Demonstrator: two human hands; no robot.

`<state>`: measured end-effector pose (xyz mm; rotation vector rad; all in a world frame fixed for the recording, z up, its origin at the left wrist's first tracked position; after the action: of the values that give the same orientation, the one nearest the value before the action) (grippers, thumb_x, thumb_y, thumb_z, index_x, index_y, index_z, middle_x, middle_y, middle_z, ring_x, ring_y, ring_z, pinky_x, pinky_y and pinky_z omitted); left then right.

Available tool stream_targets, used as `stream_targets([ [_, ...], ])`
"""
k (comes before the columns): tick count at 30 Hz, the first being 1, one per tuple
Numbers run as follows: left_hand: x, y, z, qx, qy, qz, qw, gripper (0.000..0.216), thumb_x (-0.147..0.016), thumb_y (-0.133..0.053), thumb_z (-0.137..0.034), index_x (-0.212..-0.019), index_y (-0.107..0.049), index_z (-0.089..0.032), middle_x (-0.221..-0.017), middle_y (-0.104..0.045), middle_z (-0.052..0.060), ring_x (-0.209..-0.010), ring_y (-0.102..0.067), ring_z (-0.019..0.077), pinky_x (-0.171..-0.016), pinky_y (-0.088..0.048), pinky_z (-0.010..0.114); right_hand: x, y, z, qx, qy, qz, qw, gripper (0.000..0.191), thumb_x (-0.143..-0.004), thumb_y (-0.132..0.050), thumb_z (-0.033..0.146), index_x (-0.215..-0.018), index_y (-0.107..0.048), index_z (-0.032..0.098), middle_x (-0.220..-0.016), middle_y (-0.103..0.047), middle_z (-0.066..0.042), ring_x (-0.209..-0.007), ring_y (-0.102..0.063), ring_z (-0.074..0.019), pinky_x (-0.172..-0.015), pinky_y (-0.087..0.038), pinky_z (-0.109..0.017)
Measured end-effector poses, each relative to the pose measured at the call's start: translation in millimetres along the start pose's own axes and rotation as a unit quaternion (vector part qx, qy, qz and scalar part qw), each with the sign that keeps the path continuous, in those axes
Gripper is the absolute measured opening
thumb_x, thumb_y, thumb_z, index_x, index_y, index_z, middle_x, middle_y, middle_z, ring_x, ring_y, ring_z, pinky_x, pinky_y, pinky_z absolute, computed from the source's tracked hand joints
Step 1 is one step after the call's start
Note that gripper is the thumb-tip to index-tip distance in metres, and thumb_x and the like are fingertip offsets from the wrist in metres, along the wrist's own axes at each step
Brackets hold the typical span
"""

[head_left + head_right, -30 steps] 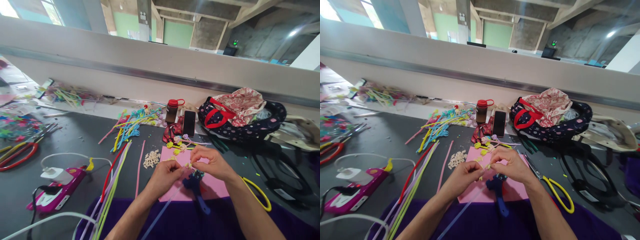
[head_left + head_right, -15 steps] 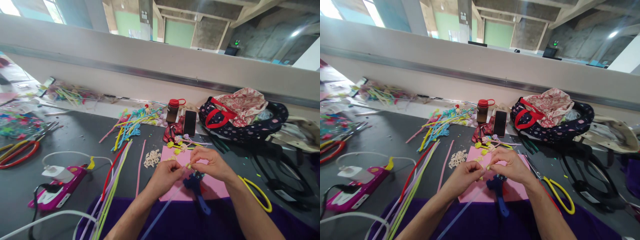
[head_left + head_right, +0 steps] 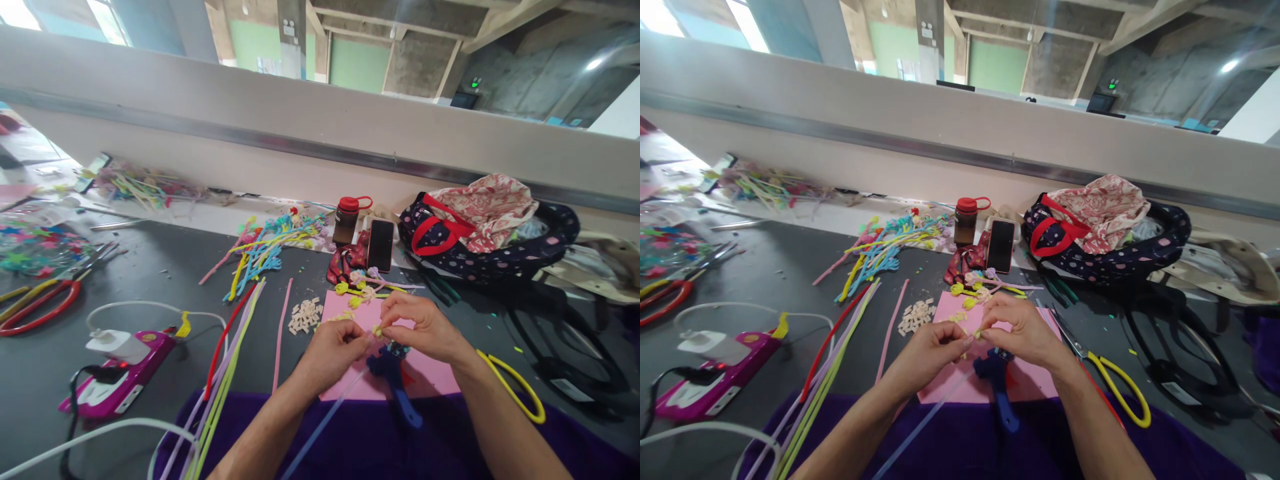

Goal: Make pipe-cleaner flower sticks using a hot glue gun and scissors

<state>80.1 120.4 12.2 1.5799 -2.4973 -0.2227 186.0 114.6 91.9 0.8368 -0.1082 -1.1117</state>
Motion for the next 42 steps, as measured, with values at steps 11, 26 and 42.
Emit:
stream_targets([
  [11, -1.0, -1.7, 0.9, 0.018, 0.004, 0.004, 1.000, 0.022, -0.074, -0.056, -0.032, -0.061, -0.061, -0.016, -0.057, -0.060, 0.000, -0.054, -0.051, 0.0121, -0.054, -0.036, 0.022, 0.4, 1.3, 3.0, 0.019, -0.002, -0.015, 1.000, 0.013, -0.073, -0.061, 0.010, -0.072, -0.068, 0.021, -0.077, -0.059, -0.002, -0.076, -0.057, -0.0152, -0.064, -0.044, -0.024],
  [26, -1.6, -0.6, -1.2, 0.022, 0.005, -0.001, 1.000, 0.020, -0.073, -0.055, -0.029, -0.061, -0.062, -0.015, -0.057, -0.061, 0.001, -0.054, -0.051, 0.0117, -0.054, -0.037, 0.022, 1.8, 5.2, 1.7, 0.030, 0.013, -0.008, 0.999, 0.013, -0.077, -0.062, 0.015, -0.081, -0.073, 0.021, -0.080, -0.059, -0.003, -0.076, -0.057, -0.0150, -0.068, -0.045, -0.026],
  [42, 8.8, -21.4, 1.6, 0.299, 0.094, 0.134, 0.940, 0.022, -0.075, -0.063, -0.033, -0.068, -0.058, -0.012, -0.055, -0.059, 0.000, -0.041, -0.046, 0.0043, -0.038, -0.028, 0.015, 1.6, -1.3, 3.4, -0.089, -0.022, 0.001, 0.996, 0.047, -0.069, -0.070, 0.019, -0.114, -0.057, 0.021, -0.092, -0.062, -0.003, -0.075, -0.056, -0.0138, -0.069, -0.049, -0.028],
])
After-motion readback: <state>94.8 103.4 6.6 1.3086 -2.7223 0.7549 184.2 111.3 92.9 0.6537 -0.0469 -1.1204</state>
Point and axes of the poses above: each hand's wrist, its own x-axis away from the middle knuckle, its own y-axis out of the back of the hand, z = x × y, the point moved 10 cm from there along -x, towards the middle knuckle
